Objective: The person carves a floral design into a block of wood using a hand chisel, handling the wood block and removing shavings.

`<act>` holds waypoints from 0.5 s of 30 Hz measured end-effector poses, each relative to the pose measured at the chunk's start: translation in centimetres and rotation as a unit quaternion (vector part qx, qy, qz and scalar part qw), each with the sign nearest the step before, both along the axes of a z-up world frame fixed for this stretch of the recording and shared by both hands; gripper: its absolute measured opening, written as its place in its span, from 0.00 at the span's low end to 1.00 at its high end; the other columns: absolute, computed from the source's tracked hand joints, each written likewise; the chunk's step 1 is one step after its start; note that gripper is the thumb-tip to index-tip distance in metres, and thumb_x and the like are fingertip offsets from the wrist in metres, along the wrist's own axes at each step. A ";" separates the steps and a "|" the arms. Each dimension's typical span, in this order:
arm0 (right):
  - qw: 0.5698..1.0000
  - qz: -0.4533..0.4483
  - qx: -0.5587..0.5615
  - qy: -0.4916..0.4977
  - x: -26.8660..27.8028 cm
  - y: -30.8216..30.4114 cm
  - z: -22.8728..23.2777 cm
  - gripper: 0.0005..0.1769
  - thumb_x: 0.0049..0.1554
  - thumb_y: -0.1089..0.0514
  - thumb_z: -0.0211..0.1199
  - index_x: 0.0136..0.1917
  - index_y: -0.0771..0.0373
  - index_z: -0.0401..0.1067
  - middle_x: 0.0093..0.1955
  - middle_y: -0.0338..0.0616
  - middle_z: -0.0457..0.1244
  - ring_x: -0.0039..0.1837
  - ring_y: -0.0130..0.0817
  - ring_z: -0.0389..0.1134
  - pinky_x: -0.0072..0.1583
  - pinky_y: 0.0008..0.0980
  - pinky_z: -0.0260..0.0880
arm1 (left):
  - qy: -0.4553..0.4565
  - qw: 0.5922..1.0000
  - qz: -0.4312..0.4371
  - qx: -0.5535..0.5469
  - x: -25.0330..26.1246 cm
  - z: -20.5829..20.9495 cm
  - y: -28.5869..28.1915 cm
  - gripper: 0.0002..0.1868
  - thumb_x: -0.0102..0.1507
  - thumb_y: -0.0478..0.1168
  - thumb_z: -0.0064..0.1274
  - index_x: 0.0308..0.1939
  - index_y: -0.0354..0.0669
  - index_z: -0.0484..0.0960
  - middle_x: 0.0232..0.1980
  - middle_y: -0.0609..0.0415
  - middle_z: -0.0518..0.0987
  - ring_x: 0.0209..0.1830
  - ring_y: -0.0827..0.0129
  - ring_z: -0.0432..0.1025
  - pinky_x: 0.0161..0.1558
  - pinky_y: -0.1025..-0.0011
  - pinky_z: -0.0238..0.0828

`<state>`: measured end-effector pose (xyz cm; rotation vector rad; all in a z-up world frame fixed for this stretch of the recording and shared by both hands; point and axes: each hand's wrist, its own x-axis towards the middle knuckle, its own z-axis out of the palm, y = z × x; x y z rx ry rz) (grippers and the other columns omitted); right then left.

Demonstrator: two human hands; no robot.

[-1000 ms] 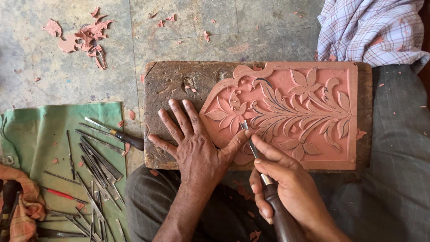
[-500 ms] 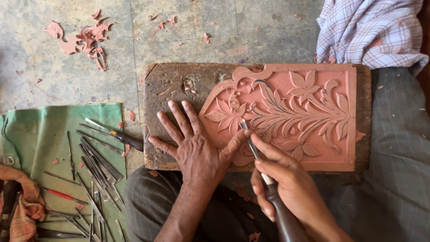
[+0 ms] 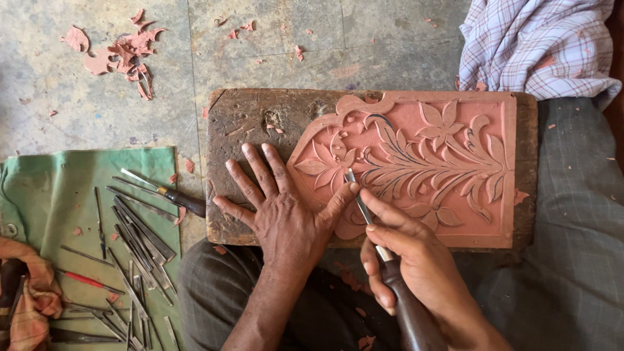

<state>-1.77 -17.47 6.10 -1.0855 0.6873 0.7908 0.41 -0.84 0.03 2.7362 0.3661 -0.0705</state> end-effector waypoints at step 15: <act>1.000 0.009 0.016 -0.008 0.4 -0.3 -0.5 0.39 0.59 0.58 0.49 0.84 0.46 0.55 0.26 0.46 0.60 0.18 0.33 0.58 0.20 0.30 0.59 | 0.020 1.000 0.004 -0.005 0.0 -0.7 0.1 0.75 0.51 0.88 0.43 0.79 0.28 0.45 0.83 0.33 0.36 0.82 0.39 0.22 0.65 0.24 0.08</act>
